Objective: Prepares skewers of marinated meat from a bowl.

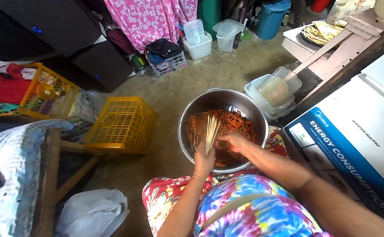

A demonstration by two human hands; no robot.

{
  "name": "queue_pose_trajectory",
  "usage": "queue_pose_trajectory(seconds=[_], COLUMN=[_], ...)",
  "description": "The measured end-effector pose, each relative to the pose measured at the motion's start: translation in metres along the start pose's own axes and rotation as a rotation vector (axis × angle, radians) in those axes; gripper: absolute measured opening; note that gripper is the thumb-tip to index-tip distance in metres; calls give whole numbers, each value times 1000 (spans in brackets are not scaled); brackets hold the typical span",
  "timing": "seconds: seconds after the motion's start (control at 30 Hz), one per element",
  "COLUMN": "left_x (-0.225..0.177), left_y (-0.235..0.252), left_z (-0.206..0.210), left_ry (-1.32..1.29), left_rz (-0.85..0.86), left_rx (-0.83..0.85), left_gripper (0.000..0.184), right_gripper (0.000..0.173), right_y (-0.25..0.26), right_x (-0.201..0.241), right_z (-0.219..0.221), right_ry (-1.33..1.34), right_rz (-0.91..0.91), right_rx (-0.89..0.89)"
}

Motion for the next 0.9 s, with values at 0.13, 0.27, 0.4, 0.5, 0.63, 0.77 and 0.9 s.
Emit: queue_pose_trajectory(seconds=[0.13,0.27,0.4,0.5,0.63,0.77,0.9], left_x=[0,1,1,2,1,2,1], left_y=[0,0,0,0,0,0,0], left_z=[-1,-2,0,-2,-1,-3,-2], left_ry=[-13,-13,-17,8,16,-1,2], left_rz=[3,-1,-4,-18,-34,-33,-25], left_rx=[-22,-19,-5,-8,-9,-36,-32], left_gripper=[27,28,27,28,28,27,25], right_gripper=[22,25,18,21,25,21,18], right_y=[0,5,7,5,0,-2,-3], right_x=[-1,15,16,9,3,4,-2], right_z=[3,-15,-24,-18,-8,-4,0], right_ry=[1,85,151,127,83,73,-33], right_rz=[15,-79,-102,-67,-41,-28,24], right_rx=[24,-15,-111,-103,-87,-14,56])
Point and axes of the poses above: each hand's wrist, its own y-axis towards the middle knuckle, its own z-axis out of the palm, x = y × z, the point moved 9 cm from there along y, towards the middle knuckle, and after that the axes turned 6 degrees about x, right-handed, at the moved point
